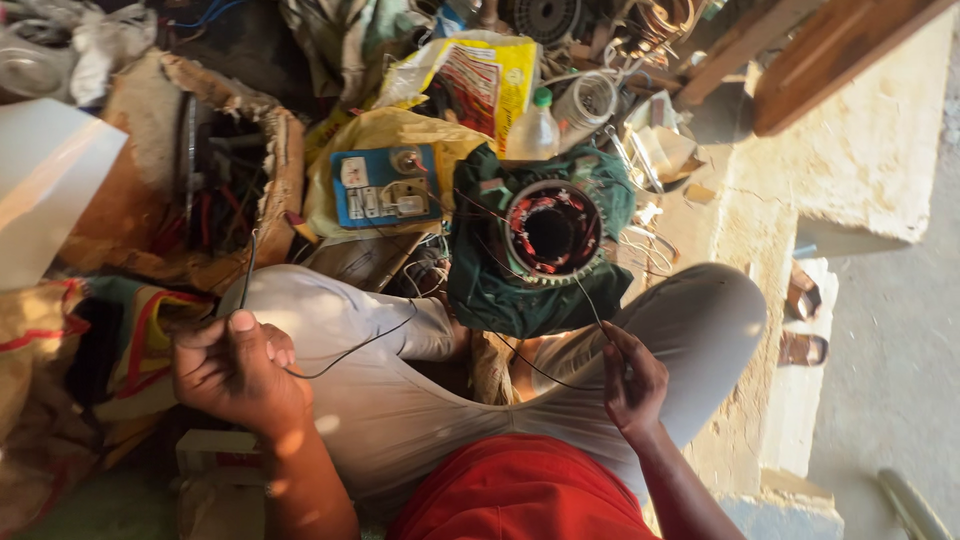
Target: The person sits cross-legged on the floor and works on a motor stator, stripping and twisting copper wires, and connecting them to a power strip with a light bulb. The person handles the wires and the power strip throughout the task.
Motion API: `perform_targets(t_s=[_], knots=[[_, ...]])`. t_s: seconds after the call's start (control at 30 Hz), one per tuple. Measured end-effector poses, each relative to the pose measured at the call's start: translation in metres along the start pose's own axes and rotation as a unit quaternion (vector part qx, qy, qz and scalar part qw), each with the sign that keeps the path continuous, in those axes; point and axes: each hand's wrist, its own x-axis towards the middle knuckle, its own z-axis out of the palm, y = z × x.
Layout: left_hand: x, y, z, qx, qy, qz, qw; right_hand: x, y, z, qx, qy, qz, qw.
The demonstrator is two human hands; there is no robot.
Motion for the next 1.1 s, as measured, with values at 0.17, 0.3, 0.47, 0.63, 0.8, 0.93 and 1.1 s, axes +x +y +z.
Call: perform_targets(t_s=[0.17,0.3,0.47,0.63,0.8,0.93,1.1], knots=[[0.000,-0.015,0.003,0.029,-0.079,-0.005,0.996,0.001,0.001,-0.002,0.035,0.000,0.014,0.999],[-0.003,-0.015,0.017,0.114,-0.119,-0.005,0.986,0.004,0.006,-0.002,-0.025,-0.058,0.094,0.994],[-0.008,-0.014,0.075,0.227,-0.207,0.068,0.949,0.003,0.010,-0.001,0.001,-0.045,0.058,0.997],[0.005,-0.015,0.153,0.247,-0.325,0.163,0.898,0.003,0.014,-0.001,0.008,-0.051,0.069,0.996],[0.007,-0.015,0.175,0.248,-0.371,0.131,0.885,0.003,0.015,-0.001,0.032,-0.031,0.027,0.999],[0.003,-0.021,0.175,0.244,-0.368,0.128,0.888,0.000,0.020,-0.001,0.031,-0.038,0.048,0.998],[0.002,-0.030,0.179,0.257,-0.368,0.146,0.882,-0.001,0.025,0.000,0.044,-0.038,0.037,0.998]])
